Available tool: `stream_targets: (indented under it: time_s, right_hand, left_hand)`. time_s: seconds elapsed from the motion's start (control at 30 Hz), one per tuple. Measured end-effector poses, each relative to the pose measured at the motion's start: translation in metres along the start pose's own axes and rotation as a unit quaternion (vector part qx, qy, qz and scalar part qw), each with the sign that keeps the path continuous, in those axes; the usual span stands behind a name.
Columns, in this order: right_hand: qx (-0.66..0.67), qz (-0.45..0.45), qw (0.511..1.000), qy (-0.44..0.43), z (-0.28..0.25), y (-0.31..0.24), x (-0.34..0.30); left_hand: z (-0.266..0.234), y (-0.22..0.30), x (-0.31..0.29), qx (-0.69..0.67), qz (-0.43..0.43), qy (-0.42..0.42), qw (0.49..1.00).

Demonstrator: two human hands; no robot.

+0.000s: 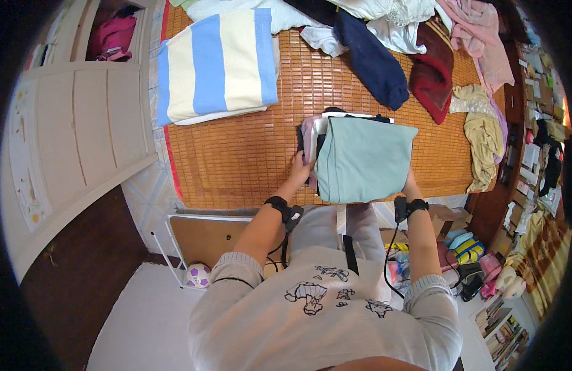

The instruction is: The user is folding several pieces of clothing, including pants and a jacket, on a bed.

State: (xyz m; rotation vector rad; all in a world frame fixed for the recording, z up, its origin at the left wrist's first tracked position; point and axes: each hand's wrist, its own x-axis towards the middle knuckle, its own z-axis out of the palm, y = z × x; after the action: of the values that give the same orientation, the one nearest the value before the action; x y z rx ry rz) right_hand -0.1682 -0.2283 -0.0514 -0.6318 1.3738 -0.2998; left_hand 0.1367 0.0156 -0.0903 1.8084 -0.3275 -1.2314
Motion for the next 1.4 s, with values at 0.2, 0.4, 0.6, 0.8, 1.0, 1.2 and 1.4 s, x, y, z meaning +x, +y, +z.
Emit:
stream_targets:
  time_s: [0.2,0.4,0.6,0.8,1.0,1.2,1.4]
  right_hand:
    - [-0.121,0.049,0.991,0.017,0.018,-0.007,-0.053]
    - [-0.493,-0.049,0.868,-0.042,0.028,-0.008,-0.058]
    - [-0.503,-0.006,0.864,0.002,0.034,-0.021,-0.07]
    - [-0.523,0.009,0.852,-0.031,0.063,-0.014,-0.077]
    - [-0.502,0.005,0.86,-0.085,0.101,0.018,-0.072]
    - [-0.445,0.012,0.881,-0.16,0.175,0.067,-0.066]
    - [-0.339,0.059,0.916,-0.206,0.257,0.128,-0.07]
  left_hand:
    - [0.004,-0.012,0.002,0.066,0.039,-0.002,0.997]
    - [0.006,-0.031,0.001,0.115,0.084,0.094,0.985]
    - [0.013,0.015,-0.012,-0.026,0.091,0.102,0.99]
    - [-0.011,-0.025,-0.004,-0.309,0.002,0.057,0.949]
    - [-0.063,0.046,-0.076,-0.312,-0.069,0.091,0.943]
    - [-0.143,0.035,-0.148,-0.272,-0.135,0.181,0.935]
    - [-0.204,-0.009,-0.158,-0.272,-0.133,0.269,0.914]
